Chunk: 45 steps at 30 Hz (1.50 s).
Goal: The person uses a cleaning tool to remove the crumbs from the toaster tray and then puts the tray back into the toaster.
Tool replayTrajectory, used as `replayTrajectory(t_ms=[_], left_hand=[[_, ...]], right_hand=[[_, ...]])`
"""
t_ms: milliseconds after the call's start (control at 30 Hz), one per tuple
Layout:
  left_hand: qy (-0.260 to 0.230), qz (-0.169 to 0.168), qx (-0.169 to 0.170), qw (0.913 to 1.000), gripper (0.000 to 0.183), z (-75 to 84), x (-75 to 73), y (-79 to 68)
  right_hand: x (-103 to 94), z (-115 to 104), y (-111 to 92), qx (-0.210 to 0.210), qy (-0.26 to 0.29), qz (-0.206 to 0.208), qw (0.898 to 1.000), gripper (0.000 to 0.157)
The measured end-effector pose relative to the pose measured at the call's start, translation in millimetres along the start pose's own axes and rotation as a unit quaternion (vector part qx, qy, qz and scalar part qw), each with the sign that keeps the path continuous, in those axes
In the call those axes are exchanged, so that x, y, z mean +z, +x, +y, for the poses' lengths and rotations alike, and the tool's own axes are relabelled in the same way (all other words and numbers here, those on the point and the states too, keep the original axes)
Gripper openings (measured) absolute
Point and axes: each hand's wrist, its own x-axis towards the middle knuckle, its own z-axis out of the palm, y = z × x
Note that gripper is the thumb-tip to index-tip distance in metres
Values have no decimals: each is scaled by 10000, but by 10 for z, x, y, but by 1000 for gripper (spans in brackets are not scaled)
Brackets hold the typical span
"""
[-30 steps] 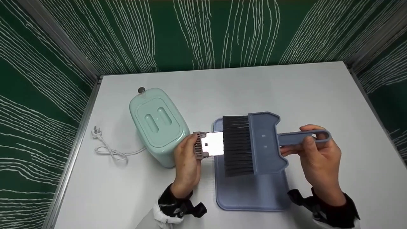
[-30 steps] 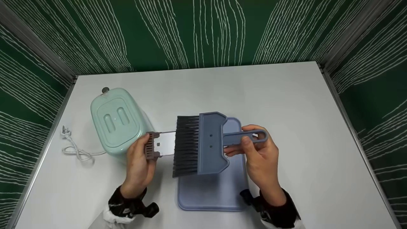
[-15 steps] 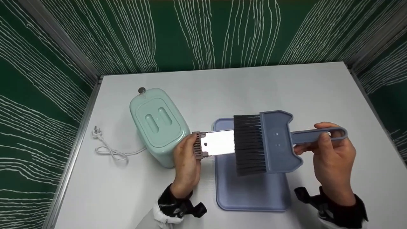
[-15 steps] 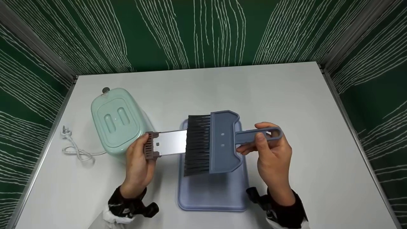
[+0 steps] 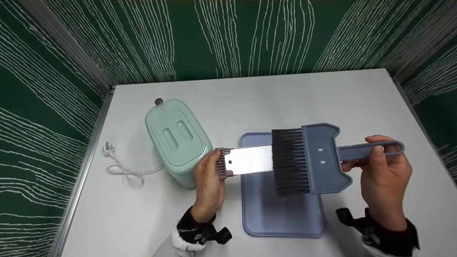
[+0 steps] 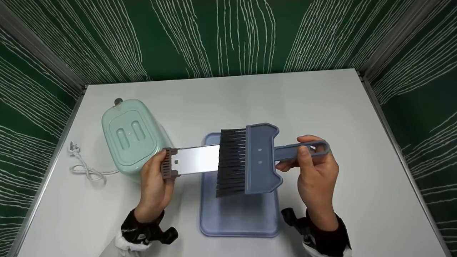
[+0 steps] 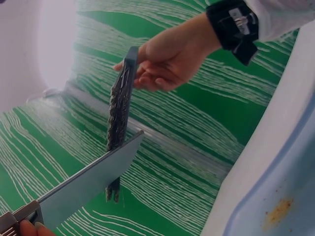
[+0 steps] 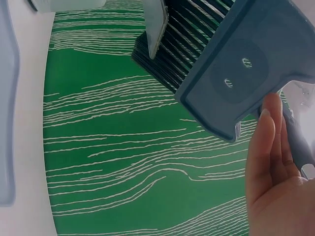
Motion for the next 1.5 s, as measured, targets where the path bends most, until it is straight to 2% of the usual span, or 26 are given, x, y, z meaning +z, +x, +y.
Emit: replayTrajectory(t_ms=[200, 467, 700, 1200, 1500], left_hand=[[-40, 74, 31, 10000, 28, -3, -13, 12], [-36, 25, 61, 10000, 28, -8, -20, 11], [8, -65, 107, 9999, 29, -7, -21, 10], [-32, -29, 103, 9999, 28, -13, -25, 16], [-40, 33, 154, 9999, 27, -14, -29, 22]], right_hand=[[-15, -23, 22, -55, 132, 177, 9997, 17], [-39, -60, 43, -184, 9, 417, 9990, 16], [-35, -75, 64, -325, 128, 625, 9974, 15], [-61, -128, 74, -432, -160, 872, 9951, 15], [-71, -174, 70, -441, -532, 1167, 9908, 13]])
